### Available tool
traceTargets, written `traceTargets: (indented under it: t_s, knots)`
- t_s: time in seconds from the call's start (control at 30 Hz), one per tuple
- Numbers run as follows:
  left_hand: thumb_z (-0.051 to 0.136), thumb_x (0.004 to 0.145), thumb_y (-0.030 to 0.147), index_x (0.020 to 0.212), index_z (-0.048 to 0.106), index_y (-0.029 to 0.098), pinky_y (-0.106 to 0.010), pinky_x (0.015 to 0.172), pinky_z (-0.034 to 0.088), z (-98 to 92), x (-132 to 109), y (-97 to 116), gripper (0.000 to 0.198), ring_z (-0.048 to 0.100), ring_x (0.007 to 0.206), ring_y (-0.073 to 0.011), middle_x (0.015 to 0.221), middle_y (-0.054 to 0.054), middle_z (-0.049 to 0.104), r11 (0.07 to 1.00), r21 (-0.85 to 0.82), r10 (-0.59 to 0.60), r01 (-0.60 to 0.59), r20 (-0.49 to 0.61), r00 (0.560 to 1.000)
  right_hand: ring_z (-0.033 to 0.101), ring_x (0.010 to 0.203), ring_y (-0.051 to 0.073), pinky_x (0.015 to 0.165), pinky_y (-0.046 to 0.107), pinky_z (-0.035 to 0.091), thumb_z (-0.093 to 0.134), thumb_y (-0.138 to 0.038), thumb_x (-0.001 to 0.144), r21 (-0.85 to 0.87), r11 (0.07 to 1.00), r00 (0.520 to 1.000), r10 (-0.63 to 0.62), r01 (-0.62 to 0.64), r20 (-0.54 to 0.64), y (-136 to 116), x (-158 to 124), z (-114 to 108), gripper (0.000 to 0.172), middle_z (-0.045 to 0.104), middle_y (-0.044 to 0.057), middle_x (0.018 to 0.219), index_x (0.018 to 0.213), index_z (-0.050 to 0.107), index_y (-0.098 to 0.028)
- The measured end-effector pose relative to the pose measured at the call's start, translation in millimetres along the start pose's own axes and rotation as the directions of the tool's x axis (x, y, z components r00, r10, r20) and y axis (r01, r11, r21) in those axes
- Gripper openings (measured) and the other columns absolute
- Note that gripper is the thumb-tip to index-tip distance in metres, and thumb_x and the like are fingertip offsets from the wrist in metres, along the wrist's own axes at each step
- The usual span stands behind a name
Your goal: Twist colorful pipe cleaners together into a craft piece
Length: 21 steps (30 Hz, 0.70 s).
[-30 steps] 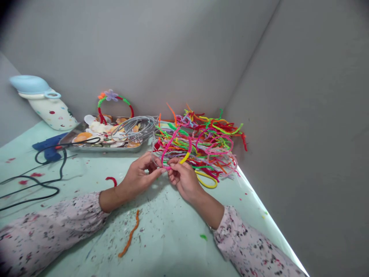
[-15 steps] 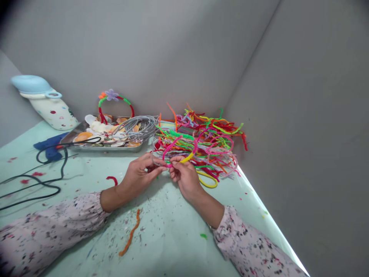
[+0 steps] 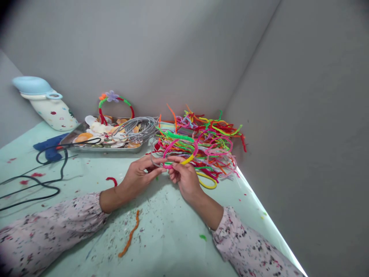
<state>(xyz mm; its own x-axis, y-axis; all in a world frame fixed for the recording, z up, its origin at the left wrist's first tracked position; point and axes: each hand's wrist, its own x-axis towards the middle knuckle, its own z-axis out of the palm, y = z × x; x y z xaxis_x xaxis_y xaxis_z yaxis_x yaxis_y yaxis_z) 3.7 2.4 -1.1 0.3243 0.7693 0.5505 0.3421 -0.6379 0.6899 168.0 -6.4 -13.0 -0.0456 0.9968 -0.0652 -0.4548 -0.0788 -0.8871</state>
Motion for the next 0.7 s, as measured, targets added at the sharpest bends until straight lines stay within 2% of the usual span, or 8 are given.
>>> traceTargets:
  t_s: [0.2, 0.33, 0.47, 0.57, 0.7]
  knots:
    - [0.064, 0.085, 0.029, 0.128, 0.057, 0.025, -0.021, 0.063, 0.046, 2.6, -2.3, -0.5, 0.043, 0.056, 0.067, -0.0091, 0.088, -0.001, 0.067, 1.0, -0.021, -0.014, 0.014, 0.035, 0.999, 0.049, 0.039, 0.007, 0.036, 0.015, 0.034, 0.063, -0.019, 0.071, 0.057, 0.997, 0.999, 0.047, -0.048, 0.018, 0.6, 0.1, -0.2, 0.029, 0.06, -0.003, 0.051, 0.099, 0.067, -0.014]
    - [0.066, 0.083, 0.037, 0.134, 0.051, 0.026, -0.02, 0.058, 0.045, 3.5, -4.7, -2.9, 0.054, 0.05, 0.059, -0.0073, 0.085, 0.0, 0.064, 0.999, 0.032, -0.012, 0.011, 0.028, 1.0, 0.048, 0.039, 0.006, 0.036, 0.015, 0.034, 0.063, -0.018, 0.07, 0.089, 0.994, 0.998, 0.06, -0.061, 0.018, 0.8, 1.0, -0.4, 0.024, 0.059, -0.004, 0.051, 0.093, 0.067, -0.015]
    - [0.066, 0.083, 0.035, 0.137, 0.047, 0.027, -0.02, 0.058, 0.044, 2.2, -5.2, -3.4, 0.058, 0.048, 0.058, -0.0075, 0.083, 0.001, 0.062, 0.997, 0.082, 0.004, -0.004, -0.002, 1.0, 0.05, 0.041, 0.007, 0.037, 0.015, 0.035, 0.064, -0.019, 0.069, 0.086, 0.996, 0.999, 0.031, -0.032, 0.006, 0.4, 0.9, -0.1, 0.021, 0.06, -0.003, 0.052, 0.09, 0.066, -0.015]
    - [0.066, 0.084, 0.029, 0.134, 0.05, 0.026, -0.02, 0.059, 0.044, 1.2, -4.3, -1.6, 0.053, 0.047, 0.061, -0.0084, 0.079, 0.001, 0.059, 0.997, 0.063, 0.033, -0.033, 0.004, 0.999, 0.049, 0.04, 0.007, 0.036, 0.015, 0.035, 0.065, -0.02, 0.07, 0.069, 0.997, 0.999, 0.036, -0.037, 0.009, 0.4, 0.4, -0.5, 0.02, 0.059, -0.003, 0.052, 0.089, 0.065, -0.015]
    - [0.064, 0.086, 0.024, 0.116, 0.064, 0.025, -0.02, 0.062, 0.043, -0.3, -2.8, 2.1, 0.03, 0.048, 0.067, -0.0091, 0.081, 0.0, 0.055, 0.994, 0.026, 0.104, -0.104, -0.007, 0.995, 0.049, 0.039, 0.007, 0.036, 0.015, 0.035, 0.065, -0.021, 0.071, 0.053, 0.998, 0.999, 0.03, -0.032, 0.034, 1.0, 0.0, -1.0, 0.018, 0.059, -0.004, 0.051, 0.088, 0.064, -0.015]
